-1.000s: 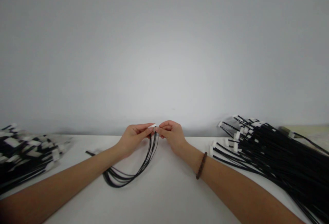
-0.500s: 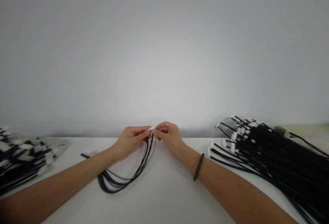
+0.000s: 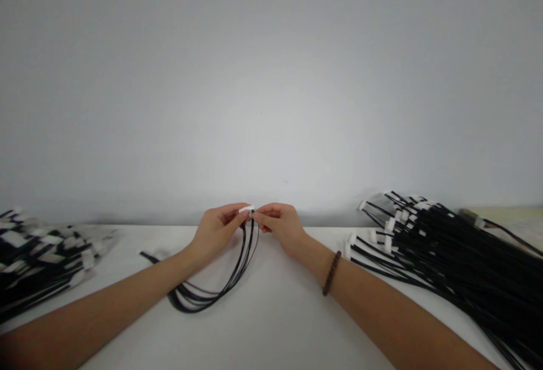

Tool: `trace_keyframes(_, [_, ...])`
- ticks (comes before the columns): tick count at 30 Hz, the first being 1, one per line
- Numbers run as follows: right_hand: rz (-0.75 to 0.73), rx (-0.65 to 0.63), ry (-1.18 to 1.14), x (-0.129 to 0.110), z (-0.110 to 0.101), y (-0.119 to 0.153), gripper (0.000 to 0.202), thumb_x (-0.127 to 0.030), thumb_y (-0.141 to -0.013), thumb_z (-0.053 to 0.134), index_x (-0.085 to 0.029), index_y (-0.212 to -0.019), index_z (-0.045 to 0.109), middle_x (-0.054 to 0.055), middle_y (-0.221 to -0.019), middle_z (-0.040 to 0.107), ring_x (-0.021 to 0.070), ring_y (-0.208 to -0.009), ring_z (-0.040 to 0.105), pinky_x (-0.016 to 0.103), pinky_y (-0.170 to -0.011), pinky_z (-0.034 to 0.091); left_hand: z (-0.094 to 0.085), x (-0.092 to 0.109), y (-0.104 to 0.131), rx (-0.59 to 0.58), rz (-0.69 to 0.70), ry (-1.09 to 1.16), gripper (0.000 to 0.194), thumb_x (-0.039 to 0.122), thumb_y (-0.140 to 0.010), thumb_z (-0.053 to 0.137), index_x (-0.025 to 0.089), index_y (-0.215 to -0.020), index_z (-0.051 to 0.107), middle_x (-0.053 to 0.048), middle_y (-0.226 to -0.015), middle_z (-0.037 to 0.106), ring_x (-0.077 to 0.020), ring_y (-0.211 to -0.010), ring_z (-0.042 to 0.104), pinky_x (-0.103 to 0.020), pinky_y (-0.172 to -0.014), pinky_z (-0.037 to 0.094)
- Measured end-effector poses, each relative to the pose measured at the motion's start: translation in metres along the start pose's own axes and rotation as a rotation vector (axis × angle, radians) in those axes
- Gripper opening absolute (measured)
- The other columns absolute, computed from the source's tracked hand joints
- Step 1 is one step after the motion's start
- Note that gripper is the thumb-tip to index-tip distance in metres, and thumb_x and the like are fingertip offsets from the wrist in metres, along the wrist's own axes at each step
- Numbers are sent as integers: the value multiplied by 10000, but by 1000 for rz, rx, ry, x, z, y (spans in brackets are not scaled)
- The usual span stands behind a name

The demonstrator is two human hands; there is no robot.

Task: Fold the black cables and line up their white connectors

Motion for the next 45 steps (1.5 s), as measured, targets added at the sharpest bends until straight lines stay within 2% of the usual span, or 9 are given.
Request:
trace_keyframes(4, [7,-8,13,2,2,1,193,-301,-560,634,-126,-619,580,-30,-488,500,53,-441,408,208,-449,310,-3,-4,0,39,14,-34,257,347,-692,514,169,-834,634,-33,-734,626,-150,-661,536,-228,-615,393])
trace_keyframes(9, [33,-12,124,3,9,6,186,-297,-558,633,-126,-597,571,-20,-480,503,64,-433,416,212,-447,321,-20,-19,-3,234,-97,41,312,387,-654,547,135,-821,625,-53,-683,626,-150,-587,543,-239,-554,410])
trace_keyframes(14, [3,84,101,0,8,8,192,-318,-605,587,-130,-589,557,-26,-468,473,60,-430,391,203,-432,298,-10,-16,-6,102,-82,130,311,375,-653,556,133,-838,623,-49,-701,628,-146,-628,552,-239,-594,433])
trace_keyframes(20, [-31,96,115,0,5,6,192,-318,-637,557,-129,-600,558,-29,-466,449,60,-429,368,204,-421,267,-2,-12,-4,22,-108,150,315,356,-664,554,127,-870,619,-54,-724,627,-136,-638,543,-221,-572,424])
trace_keyframes(31, [-7,100,121,-1,5,6,199,-288,-644,547,-117,-544,547,-27,-444,444,57,-416,366,201,-416,264,-2,-11,-4,5,-47,78,311,347,-678,541,134,-891,615,-58,-768,637,-142,-660,558,-224,-590,435])
trace_keyframes(39, [-12,196,186,-2,2,9,197,-296,-646,539,-110,-582,549,-29,-435,448,58,-402,374,193,-399,264,-3,-9,-5,21,-10,15,326,357,-681,529,134,-901,616,-55,-764,644,-150,-677,570,-233,-594,452])
trace_keyframes(45, [0,208,191,-1,2,8,205,-311,-644,537,-117,-581,549,-30,-434,448,61,-403,379,193,-395,265,-4,-10,-4,35,3,-4,331,359,-684,528,138,-918,607,-47,-732,642,-134,-623,565,-219,-551,448])
Point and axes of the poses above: each hand's wrist, its own y-axis away from the middle knuckle, its own z-axis out of the palm, x = y × z, the point moved 6 cm from there along -y, towards the middle knuckle
